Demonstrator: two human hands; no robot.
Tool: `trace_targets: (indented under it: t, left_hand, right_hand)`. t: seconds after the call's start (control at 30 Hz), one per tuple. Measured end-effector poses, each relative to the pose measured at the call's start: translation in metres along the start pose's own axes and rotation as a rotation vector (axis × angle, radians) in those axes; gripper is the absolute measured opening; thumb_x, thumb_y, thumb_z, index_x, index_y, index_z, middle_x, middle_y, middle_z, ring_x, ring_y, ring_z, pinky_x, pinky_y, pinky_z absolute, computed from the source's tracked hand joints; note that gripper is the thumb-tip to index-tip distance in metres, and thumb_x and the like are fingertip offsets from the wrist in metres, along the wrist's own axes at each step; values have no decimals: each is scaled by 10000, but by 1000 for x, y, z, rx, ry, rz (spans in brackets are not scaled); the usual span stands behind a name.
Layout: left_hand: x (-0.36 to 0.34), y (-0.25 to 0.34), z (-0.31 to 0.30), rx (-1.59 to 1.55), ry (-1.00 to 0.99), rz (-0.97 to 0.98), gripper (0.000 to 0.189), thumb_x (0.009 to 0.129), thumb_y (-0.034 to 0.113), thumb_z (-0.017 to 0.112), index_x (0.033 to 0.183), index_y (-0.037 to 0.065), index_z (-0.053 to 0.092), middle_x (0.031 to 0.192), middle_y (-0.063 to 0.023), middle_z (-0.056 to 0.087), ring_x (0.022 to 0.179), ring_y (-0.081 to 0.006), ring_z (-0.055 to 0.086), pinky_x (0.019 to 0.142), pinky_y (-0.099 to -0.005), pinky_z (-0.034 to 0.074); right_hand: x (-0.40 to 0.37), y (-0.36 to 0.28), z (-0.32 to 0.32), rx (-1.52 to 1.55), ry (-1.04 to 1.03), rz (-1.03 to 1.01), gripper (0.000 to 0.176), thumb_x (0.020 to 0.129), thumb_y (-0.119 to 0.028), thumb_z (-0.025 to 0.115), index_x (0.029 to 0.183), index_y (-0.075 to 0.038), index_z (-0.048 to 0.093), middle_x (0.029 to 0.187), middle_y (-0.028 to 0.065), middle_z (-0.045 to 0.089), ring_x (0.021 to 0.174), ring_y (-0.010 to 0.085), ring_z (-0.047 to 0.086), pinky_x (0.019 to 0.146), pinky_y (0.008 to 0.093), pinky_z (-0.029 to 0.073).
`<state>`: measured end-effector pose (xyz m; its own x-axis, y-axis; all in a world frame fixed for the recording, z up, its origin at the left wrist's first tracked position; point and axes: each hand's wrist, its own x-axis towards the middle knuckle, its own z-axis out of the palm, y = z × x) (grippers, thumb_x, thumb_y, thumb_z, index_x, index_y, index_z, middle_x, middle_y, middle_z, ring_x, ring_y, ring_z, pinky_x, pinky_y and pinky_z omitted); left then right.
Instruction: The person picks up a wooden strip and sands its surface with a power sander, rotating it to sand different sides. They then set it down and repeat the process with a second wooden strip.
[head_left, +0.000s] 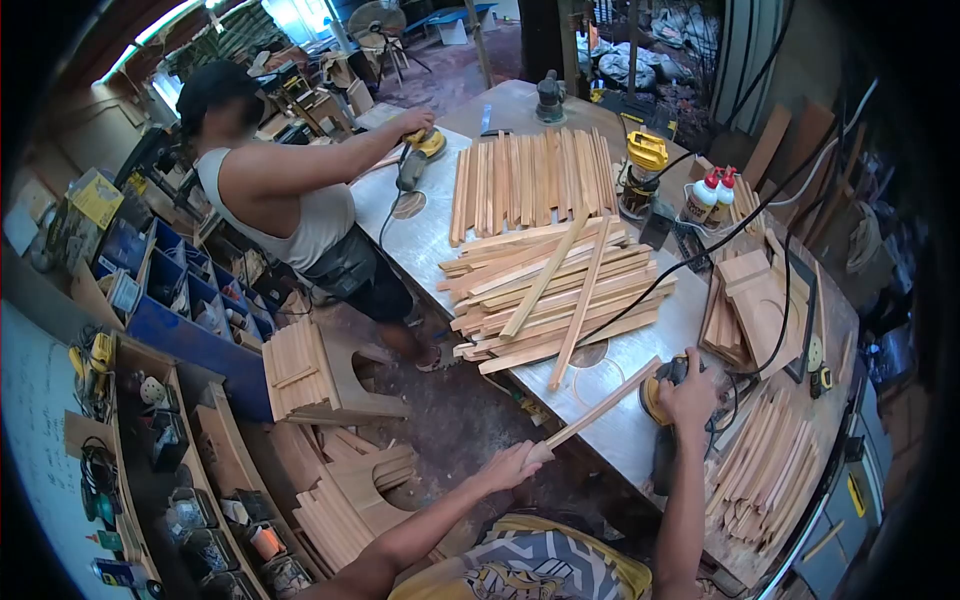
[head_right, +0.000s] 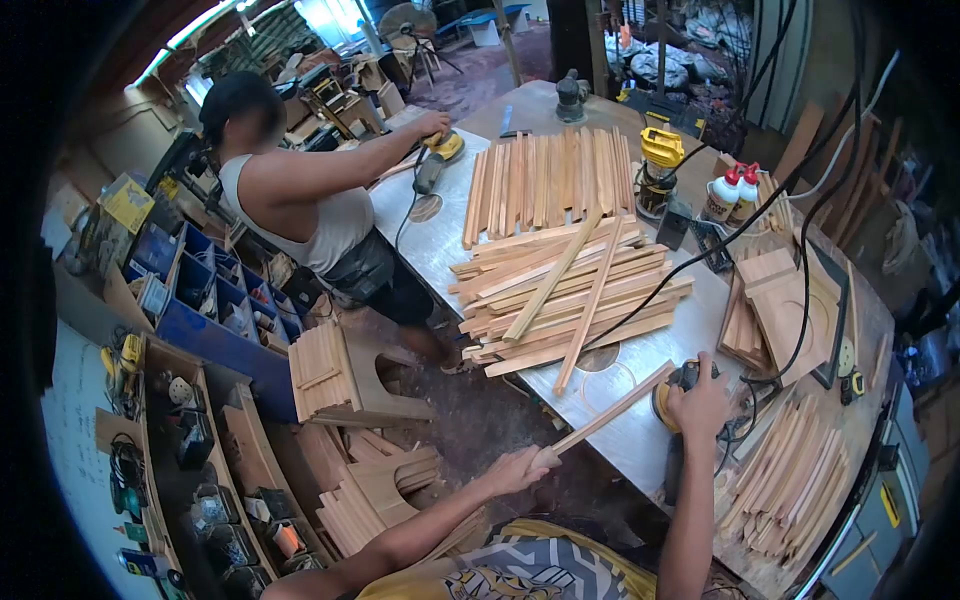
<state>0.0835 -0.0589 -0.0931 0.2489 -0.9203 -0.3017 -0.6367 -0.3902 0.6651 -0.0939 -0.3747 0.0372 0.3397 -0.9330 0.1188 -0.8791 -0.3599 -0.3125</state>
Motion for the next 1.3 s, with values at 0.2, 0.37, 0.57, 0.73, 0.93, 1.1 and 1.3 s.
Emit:
trace_targets:
  t: [0.2,0.37,0.57,0.73,0.93,1.1,1.3]
  left_hand:
    - [4,16,-15,-216,-12,-58,407,973,379,644,1127,45,470,987,-271,686,959,-499,658,803,-582,508]
    - [11,21,-5,-135,18,-253,444,895,369,735,1163,60,561,995,-262,710,984,-481,674,828,-564,531]
    - [17,35,-22,-50,13,-313,468,846,440,790,1099,66,665,1014,-230,730,999,-447,693,841,-544,543]
    - [30,40,-38,-34,-71,-393,512,818,489,813,1091,70,700,1031,-229,734,1015,-432,698,854,-525,549]
    - [30,22,-46,-15,-19,-284,598,816,533,797,1120,39,652,1021,-272,722,1010,-451,696,845,-521,548]
    - [32,17,-49,-55,-9,-208,555,898,468,701,1184,29,517,955,-289,708,954,-475,695,817,-543,542]
    - [43,-17,-41,-399,-34,-146,400,958,350,582,1163,35,442,903,-246,652,900,-426,675,799,-501,500]
  right_hand:
    - [3,-3,-9,-16,-58,21,757,718,-264,793,1417,-239,503,1188,245,548,938,462,669,809,527,558]
    - [2,-2,-5,-31,-31,21,739,712,-256,791,1397,-234,514,1185,243,549,961,465,665,807,528,560]
    - [0,-10,-11,-16,-53,70,733,711,-256,789,1392,-239,518,1190,250,556,975,470,662,830,536,552]
    - [-6,-4,-8,-32,25,56,723,726,-266,786,1397,-250,516,1196,245,556,976,461,666,817,539,554]
    - [-4,-8,-8,-9,-7,56,729,746,-295,799,1412,-255,506,1194,230,553,972,445,669,812,537,557]
    - [-3,-11,-14,-36,-27,64,724,755,-291,795,1416,-250,504,1191,226,547,971,443,669,811,532,561]
    - [-2,-8,-7,-40,-13,50,746,754,-285,797,1436,-250,497,1189,230,547,972,448,667,809,531,559]
